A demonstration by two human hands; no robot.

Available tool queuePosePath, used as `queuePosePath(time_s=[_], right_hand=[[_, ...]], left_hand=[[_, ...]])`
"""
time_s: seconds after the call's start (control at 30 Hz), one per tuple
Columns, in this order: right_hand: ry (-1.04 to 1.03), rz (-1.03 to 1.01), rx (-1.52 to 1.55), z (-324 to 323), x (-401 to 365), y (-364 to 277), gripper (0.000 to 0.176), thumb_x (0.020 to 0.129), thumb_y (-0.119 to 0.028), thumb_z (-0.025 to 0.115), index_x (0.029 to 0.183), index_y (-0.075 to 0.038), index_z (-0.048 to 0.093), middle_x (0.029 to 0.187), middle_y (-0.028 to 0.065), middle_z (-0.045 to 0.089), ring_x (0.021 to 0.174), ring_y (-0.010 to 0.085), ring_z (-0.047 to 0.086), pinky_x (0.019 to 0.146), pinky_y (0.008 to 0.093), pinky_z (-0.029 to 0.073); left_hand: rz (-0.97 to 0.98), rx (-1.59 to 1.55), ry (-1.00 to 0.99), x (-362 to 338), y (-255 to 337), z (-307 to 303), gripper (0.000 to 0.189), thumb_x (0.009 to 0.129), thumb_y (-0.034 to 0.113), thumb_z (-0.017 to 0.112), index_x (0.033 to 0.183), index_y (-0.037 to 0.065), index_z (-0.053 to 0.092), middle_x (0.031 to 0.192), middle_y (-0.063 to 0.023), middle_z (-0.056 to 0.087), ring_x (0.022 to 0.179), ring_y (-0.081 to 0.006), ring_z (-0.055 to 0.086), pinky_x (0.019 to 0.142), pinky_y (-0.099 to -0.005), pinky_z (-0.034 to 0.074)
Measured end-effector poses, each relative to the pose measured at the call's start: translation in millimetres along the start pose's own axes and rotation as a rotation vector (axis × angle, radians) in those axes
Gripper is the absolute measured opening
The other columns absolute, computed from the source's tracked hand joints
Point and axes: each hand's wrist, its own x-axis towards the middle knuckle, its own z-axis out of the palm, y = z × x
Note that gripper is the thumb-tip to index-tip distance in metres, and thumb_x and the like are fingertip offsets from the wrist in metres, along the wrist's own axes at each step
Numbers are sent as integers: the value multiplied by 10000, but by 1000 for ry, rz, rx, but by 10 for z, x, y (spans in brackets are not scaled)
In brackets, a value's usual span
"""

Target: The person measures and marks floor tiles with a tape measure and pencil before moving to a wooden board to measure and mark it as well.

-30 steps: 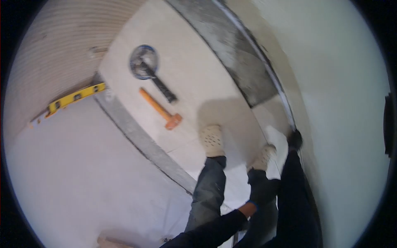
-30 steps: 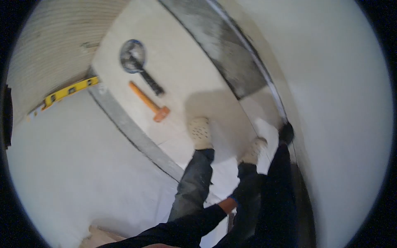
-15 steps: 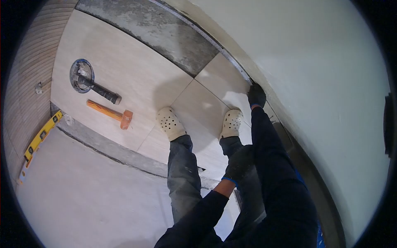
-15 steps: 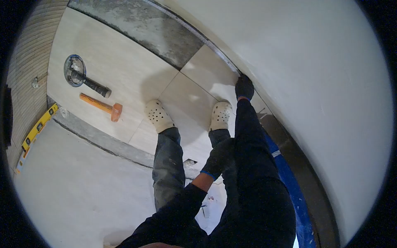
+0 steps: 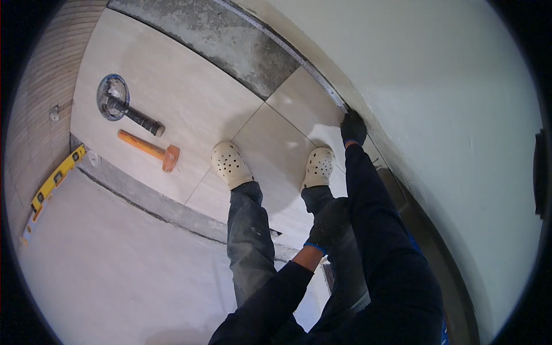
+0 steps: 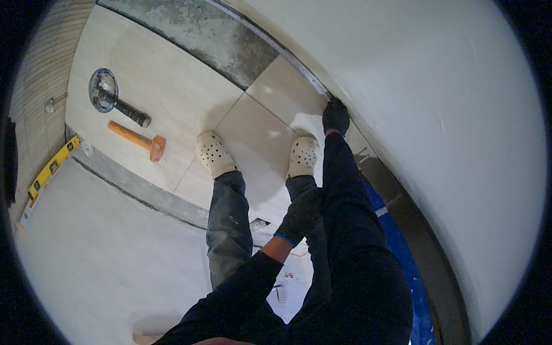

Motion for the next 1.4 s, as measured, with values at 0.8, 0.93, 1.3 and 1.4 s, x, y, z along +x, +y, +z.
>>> queuePosePath(time_s=[0.8,0.93,1.3,1.4], right_hand=[[-59,-125,-147,97,100,134,280,889,-279,471,976,-106,673,964,171,683,892,384,651,772,492,521],[66,-224,-10,196,93,245,274,838,-293,543,964,-93,681,954,187,684,899,394,649,785,502,515],[125,-251,55,109,21,179,332,844,-262,548,1092,-92,689,1029,182,684,922,370,656,831,458,514],[25,-121,26,52,25,135,317,843,-246,545,1075,-97,700,1060,181,678,970,369,646,870,440,509]], left_hand=[[363,1245,241,2088,-372,-917,644,834,320,553,1417,84,413,1531,-182,276,1410,-389,244,1123,-592,164],[447,1362,292,2584,-350,-933,499,947,198,382,1442,139,382,1578,-80,211,1458,-270,175,1170,-564,57],[259,1455,225,2938,-373,-960,589,970,263,348,1528,198,171,1605,-59,103,1472,-308,90,1139,-627,9],[288,1407,224,2949,-391,-972,594,966,270,355,1527,197,174,1604,-61,105,1472,-307,89,1140,-627,14]])
